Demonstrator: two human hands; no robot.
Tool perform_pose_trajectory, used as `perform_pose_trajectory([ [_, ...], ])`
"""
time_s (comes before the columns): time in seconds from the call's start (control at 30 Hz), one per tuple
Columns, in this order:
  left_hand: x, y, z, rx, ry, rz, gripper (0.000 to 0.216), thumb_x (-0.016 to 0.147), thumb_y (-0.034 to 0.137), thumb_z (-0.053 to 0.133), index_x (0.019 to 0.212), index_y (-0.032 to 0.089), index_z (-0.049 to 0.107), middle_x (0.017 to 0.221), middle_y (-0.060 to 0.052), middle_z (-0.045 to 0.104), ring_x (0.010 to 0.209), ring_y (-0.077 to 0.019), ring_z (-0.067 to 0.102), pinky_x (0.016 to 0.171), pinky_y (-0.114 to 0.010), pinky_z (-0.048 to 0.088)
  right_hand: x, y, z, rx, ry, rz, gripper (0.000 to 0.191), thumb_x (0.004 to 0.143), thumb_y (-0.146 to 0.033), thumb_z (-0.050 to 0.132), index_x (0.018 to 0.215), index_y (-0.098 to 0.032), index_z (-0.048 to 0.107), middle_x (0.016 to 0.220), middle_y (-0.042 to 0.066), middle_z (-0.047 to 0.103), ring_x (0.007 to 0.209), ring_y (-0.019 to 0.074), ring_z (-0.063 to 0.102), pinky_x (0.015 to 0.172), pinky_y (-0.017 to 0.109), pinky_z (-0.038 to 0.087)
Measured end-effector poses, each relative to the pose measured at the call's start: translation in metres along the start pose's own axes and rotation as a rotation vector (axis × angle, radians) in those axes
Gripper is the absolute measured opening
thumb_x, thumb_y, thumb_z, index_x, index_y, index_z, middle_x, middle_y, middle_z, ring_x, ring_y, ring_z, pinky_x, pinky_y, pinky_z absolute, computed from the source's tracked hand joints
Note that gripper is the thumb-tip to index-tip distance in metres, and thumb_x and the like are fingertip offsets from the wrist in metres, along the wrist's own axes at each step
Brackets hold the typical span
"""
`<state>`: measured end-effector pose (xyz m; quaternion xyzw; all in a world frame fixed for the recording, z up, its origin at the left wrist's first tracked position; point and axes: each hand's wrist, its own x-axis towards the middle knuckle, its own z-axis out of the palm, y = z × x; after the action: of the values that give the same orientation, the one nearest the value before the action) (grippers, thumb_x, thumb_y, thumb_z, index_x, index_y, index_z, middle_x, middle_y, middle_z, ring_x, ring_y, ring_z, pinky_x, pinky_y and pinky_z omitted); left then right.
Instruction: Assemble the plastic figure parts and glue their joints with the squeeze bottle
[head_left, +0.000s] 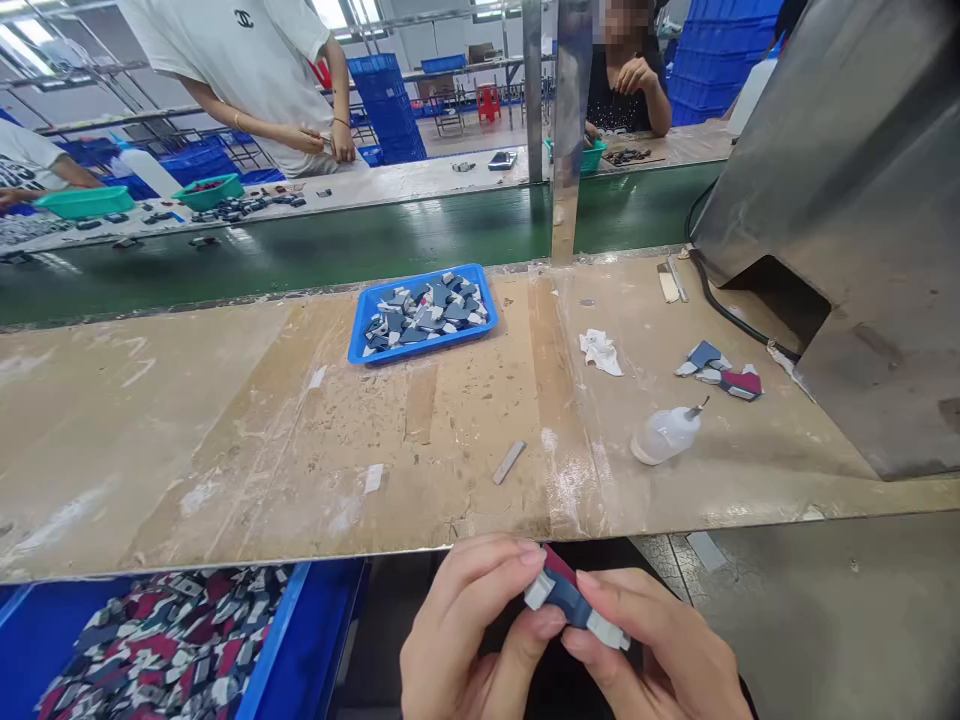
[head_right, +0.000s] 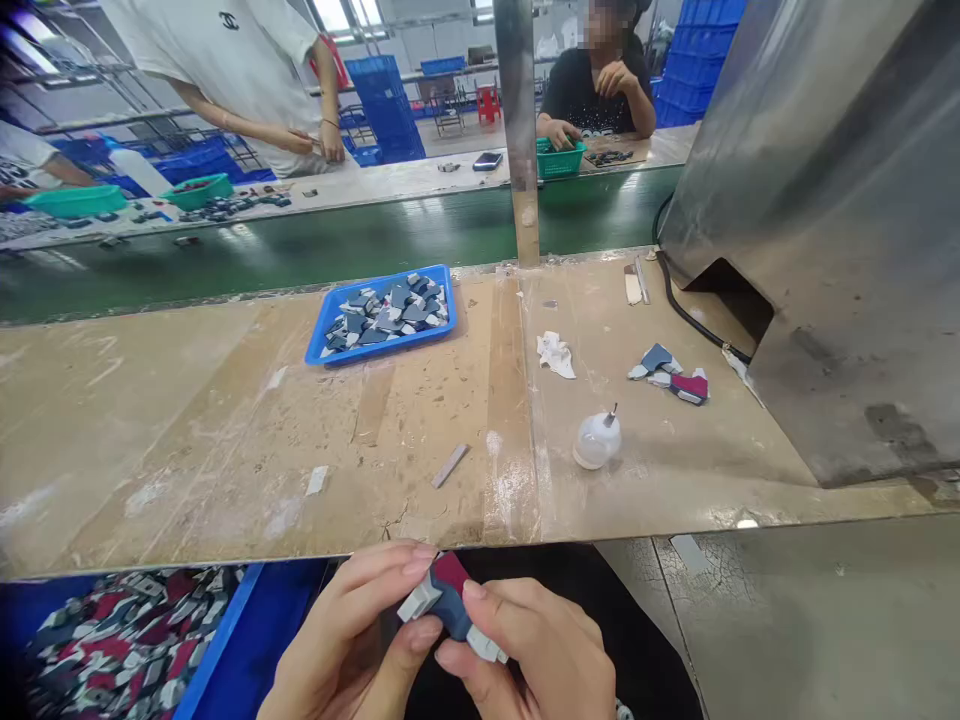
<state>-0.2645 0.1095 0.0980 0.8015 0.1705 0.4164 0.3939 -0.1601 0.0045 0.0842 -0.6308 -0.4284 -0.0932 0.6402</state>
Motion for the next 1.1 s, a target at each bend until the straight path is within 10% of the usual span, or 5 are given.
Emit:
perform_pose_trajectory([
  [0.2,-0.004,-0.001,0.001,0.045,0.053,-0.004,0.029,0.088,0.045,0.073,0.107,0.022,0.074,0.096,-0.010,0.076,0.090,-0.0271,0.073,0.078,-0.040,0.065,-0.004,-0.009,0.005,-0.034,0.036,0.050,0.008,0.099,-0.020,0.064,0.105,-0.019,0.069,0.081,0.001,0.077,0.072,0.0127,0.075,0.068,0.017,0.057],
  [0.63,0.007,0.001,0.008,0.011,0.020,0.131,0.027,0.086,-0.002,0.066,0.107,0.014,0.070,0.098,-0.004,0.074,0.094,-0.0153,0.069,0.086,-0.025,0.058,-0.004,0.002,-0.015,0.035,-0.327,0.122,0.027,0.095,-0.010,0.064,0.119,-0.020,0.060,0.095,0.003,0.075,0.080,0.0116,0.072,0.074,0.015,0.057],
  [1.1,0.040,-0.039,0.013,0.146,-0.207,0.195,0.025,0.094,0.006,0.061,0.113,0.020,0.069,0.106,-0.003,0.077,0.101,-0.0150,0.073,0.093,-0.024,0.058,0.038,0.031,-0.012,0.128,-0.477,0.598,0.016,0.098,-0.026,0.060,0.107,-0.023,0.073,0.086,0.001,0.070,0.068,0.0120,0.065,0.061,0.021,0.056],
])
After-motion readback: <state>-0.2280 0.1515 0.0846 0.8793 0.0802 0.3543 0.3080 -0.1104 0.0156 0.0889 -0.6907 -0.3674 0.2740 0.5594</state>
